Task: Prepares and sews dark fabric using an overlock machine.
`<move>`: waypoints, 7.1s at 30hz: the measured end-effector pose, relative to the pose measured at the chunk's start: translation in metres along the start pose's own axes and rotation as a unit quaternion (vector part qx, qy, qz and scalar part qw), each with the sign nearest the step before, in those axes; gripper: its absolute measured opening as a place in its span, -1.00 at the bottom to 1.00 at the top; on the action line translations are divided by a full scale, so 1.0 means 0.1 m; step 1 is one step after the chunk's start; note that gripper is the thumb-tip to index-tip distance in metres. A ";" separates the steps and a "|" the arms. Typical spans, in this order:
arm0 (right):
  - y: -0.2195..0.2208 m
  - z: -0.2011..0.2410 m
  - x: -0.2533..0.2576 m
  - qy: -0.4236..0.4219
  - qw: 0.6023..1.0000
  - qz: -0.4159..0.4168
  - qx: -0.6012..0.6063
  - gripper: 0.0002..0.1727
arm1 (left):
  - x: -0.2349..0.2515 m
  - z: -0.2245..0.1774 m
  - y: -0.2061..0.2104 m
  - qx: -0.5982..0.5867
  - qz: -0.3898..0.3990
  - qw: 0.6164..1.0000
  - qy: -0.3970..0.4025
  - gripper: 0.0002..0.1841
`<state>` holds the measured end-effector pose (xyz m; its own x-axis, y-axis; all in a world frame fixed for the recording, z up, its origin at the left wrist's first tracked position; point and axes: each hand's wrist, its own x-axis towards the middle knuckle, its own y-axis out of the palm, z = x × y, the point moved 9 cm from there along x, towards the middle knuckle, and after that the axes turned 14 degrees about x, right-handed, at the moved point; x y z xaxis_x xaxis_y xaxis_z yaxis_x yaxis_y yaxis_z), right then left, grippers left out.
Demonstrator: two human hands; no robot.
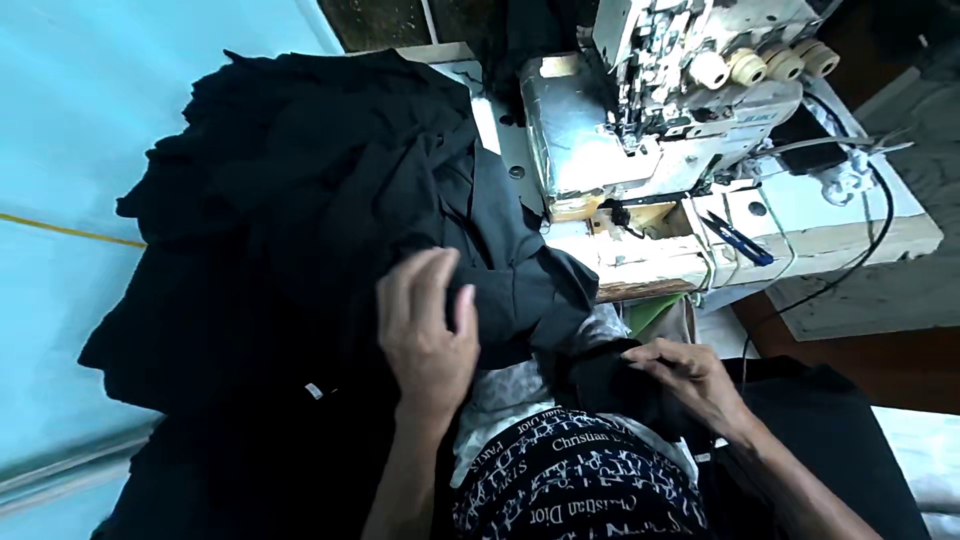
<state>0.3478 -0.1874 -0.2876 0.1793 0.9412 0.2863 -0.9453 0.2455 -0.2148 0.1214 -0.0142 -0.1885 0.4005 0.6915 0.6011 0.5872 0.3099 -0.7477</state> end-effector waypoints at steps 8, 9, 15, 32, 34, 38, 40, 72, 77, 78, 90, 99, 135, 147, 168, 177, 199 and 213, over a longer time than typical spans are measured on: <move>0.12 1.12 0.28 -0.181 0.975 0.001 0.125 -0.91 | -0.52 -1.09 0.68 -0.693 0.249 0.677 -0.006 -0.90; 0.12 1.12 0.31 -0.191 0.973 -0.013 0.133 -0.93 | -0.52 -1.15 0.66 -0.722 0.249 0.646 -0.010 -0.88; 0.14 1.04 0.37 -0.180 0.972 -0.062 0.134 -0.87 | -0.49 -1.16 0.59 -0.743 0.221 0.632 -0.013 -0.84; 0.14 0.84 0.23 -0.151 0.973 -0.113 0.132 -0.86 | -0.65 -1.23 0.68 -0.763 0.217 0.602 -0.096 -0.85; 0.15 0.87 0.22 -0.165 0.971 -0.122 0.125 -0.87 | -0.66 -1.23 0.68 -0.775 0.219 0.583 -0.106 -0.84; 0.16 0.85 0.22 -0.166 0.967 -0.130 0.142 -0.87 | -0.67 -1.23 0.67 -0.781 0.217 0.575 -0.114 -0.86; 0.16 0.82 0.22 -0.168 0.966 -0.136 0.139 -0.84 | -0.67 -1.22 0.69 -0.777 0.216 0.579 -0.115 -0.88; 0.44 0.91 0.22 -0.143 0.957 0.028 -0.250 -0.69 | -0.55 -0.46 0.49 -0.617 0.285 0.728 -0.088 -0.88; 0.58 0.84 0.12 -0.221 0.902 0.005 -0.370 -0.80 | -0.42 -0.46 0.26 -0.436 0.261 0.858 0.072 -0.66; 0.54 0.83 0.14 -0.209 0.919 0.001 -0.335 -0.84 | -0.43 -0.50 0.20 -0.376 0.247 0.886 0.109 -0.56; 0.44 0.64 0.30 -0.051 0.997 -0.036 0.039 -0.53 | -0.41 -0.45 0.05 -0.305 0.153 0.935 0.102 -0.67; 0.42 0.65 0.32 -0.125 0.975 -0.129 0.130 -0.83 | -0.40 -0.33 0.13 -0.395 0.151 0.905 0.036 -0.74; 0.82 0.19 1.55 0.028 0.990 0.111 -0.080 -0.89 | 0.35 0.17 0.78 -0.165 0.320 0.932 0.047 -0.91; 0.82 0.05 1.61 0.045 0.980 0.178 -0.071 -0.83 | 0.34 0.11 0.67 -0.095 0.337 0.931 0.105 -0.87; 0.49 0.95 0.83 -0.272 0.899 -0.158 -0.304 -0.78 | -0.01 -0.44 -0.17 0.121 -0.049 0.975 0.178 -0.80; 0.99 1.75 0.69 -0.413 0.867 -0.164 -0.226 -0.83 | 0.07 0.09 -0.64 -0.283 -0.101 0.954 0.015 -0.77; -0.66 0.24 1.34 0.005 0.940 -0.311 -0.141 -0.83 | 1.73 -1.06 1.65 -0.086 0.281 0.946 0.135 -0.89; -0.42 0.49 1.62 -0.045 0.862 -0.301 -0.406 -0.85 | 1.48 -1.04 1.17 0.041 0.054 0.980 0.185 -0.74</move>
<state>0.4036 -0.0564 -0.1860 0.5134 0.5744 0.6376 -0.1806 0.7987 -0.5740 0.3228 0.0564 -0.1575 0.6937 0.4443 0.5669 0.4744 0.3104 -0.8237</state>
